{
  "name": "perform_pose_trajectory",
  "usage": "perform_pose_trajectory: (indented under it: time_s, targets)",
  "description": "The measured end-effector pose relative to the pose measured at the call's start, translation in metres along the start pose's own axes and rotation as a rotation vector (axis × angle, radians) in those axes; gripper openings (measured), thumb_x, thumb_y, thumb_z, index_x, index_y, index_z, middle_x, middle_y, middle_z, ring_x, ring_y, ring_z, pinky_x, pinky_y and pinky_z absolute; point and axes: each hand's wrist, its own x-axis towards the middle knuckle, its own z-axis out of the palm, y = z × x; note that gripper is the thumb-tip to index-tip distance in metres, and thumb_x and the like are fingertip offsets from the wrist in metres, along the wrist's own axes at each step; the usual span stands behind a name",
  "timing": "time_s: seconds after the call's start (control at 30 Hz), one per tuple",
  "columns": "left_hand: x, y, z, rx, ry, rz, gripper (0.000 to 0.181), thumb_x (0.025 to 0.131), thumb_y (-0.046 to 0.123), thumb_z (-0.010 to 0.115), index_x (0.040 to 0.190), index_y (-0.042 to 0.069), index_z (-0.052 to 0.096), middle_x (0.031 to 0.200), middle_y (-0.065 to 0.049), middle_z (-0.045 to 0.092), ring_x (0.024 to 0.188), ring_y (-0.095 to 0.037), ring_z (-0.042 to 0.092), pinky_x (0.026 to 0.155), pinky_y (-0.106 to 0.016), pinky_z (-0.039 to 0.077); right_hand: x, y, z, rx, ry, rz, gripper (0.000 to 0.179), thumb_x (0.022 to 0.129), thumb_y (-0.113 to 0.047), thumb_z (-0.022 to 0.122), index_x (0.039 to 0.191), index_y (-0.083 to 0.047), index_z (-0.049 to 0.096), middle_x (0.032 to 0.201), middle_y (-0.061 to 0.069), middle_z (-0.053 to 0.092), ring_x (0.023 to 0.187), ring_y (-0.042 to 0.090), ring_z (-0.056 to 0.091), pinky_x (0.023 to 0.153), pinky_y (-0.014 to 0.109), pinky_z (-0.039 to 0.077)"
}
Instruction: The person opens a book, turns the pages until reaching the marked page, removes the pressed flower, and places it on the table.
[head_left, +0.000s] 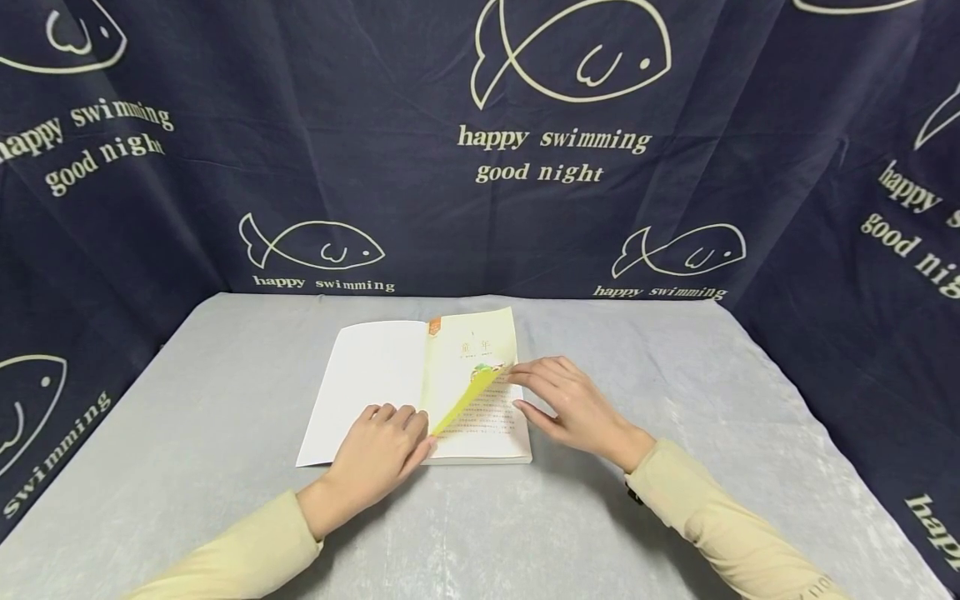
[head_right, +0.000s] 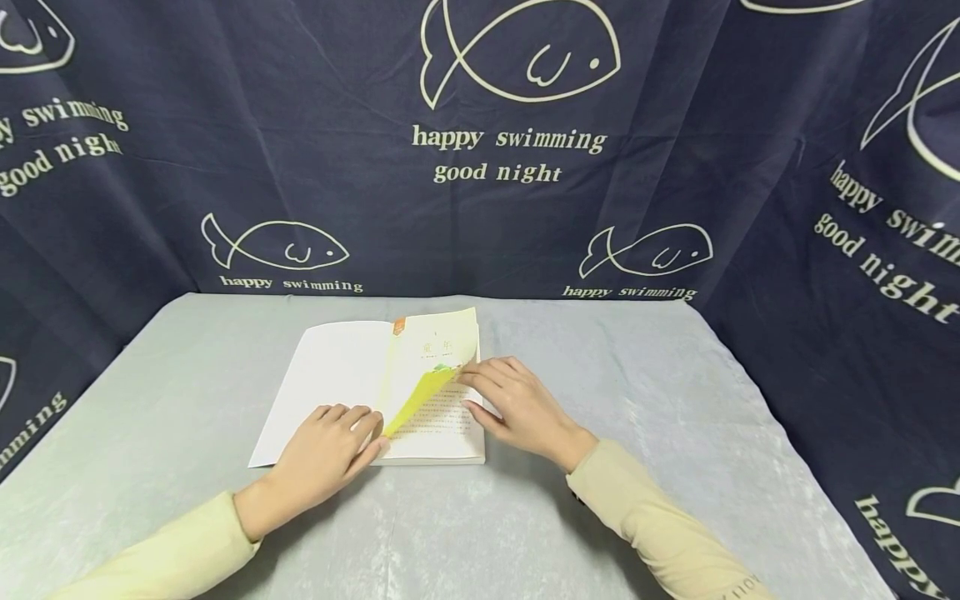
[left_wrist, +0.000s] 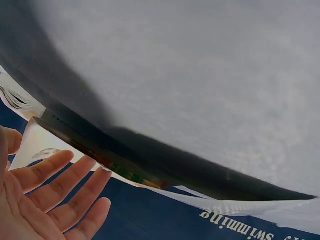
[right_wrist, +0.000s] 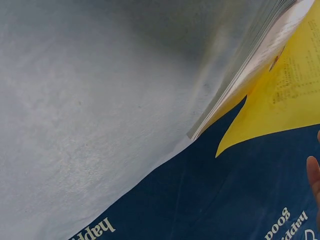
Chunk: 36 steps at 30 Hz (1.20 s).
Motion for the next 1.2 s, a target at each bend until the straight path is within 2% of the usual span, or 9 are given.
perform_pose_trajectory:
  time_s: [0.13,0.3,0.57,0.87,1.0,1.2]
  targets:
    - [0.0,-0.002,-0.001,-0.017,0.005,-0.004,0.029,0.089,0.039,0.049,0.093,0.012,0.057,0.081,-0.001,0.062,0.071,-0.022,0.06,0.066,-0.037,0.048,-0.002,0.0,0.0,-0.001,-0.036,0.021,0.027,0.087,-0.023,0.057,0.107,-0.005,0.063,0.107,0.003,0.064,0.099,0.015,0.057,0.087,0.031,0.042]
    - [0.0,-0.003,-0.002,-0.022,0.004,-0.011,0.036,0.088,0.039,0.052,0.107,0.008,0.059,0.09,-0.004,0.067,0.076,-0.021,0.063,0.067,-0.036,0.05,-0.004,-0.001,0.0,-0.013,-0.096,0.034,0.028,0.085,-0.022,0.06,0.108,-0.006,0.062,0.107,0.001,0.063,0.1,0.015,0.057,0.089,0.03,0.041]
    - [0.0,-0.005,-0.006,-0.022,0.008,-0.048,0.047,0.087,0.04,0.056,0.12,0.007,0.054,0.098,-0.005,0.067,0.084,-0.021,0.063,0.072,-0.035,0.05,-0.008,-0.001,0.004,-0.022,-0.159,0.032,0.029,0.084,-0.023,0.062,0.109,-0.007,0.062,0.109,0.0,0.062,0.101,0.015,0.056,0.088,0.03,0.041]
    - [0.001,-0.008,-0.006,-0.011,0.119,-0.039,0.055,0.082,0.043,0.059,0.118,0.002,0.052,0.107,-0.008,0.063,0.091,-0.024,0.061,0.075,-0.035,0.048,-0.012,-0.003,0.009,-0.039,-0.224,0.014,0.03,0.083,-0.022,0.062,0.109,-0.009,0.061,0.108,0.0,0.062,0.101,0.016,0.056,0.088,0.031,0.041]
    - [0.001,-0.011,-0.004,0.026,0.169,-0.045,0.06,0.08,0.047,0.057,0.116,0.0,0.051,0.107,-0.011,0.062,0.092,-0.026,0.06,0.075,-0.036,0.048,-0.013,-0.003,0.011,-0.046,-0.243,0.004,0.03,0.082,-0.022,0.063,0.11,-0.01,0.06,0.109,0.0,0.062,0.101,0.016,0.056,0.089,0.032,0.041]
    - [0.002,-0.014,-0.004,0.041,0.238,-0.07,0.074,0.077,0.048,0.056,0.125,-0.006,0.042,0.108,-0.017,0.058,0.094,-0.033,0.056,0.076,-0.039,0.046,-0.015,-0.004,0.014,-0.053,-0.287,-0.008,0.029,0.081,-0.023,0.065,0.107,-0.01,0.061,0.107,-0.001,0.062,0.1,0.014,0.056,0.091,0.032,0.04]
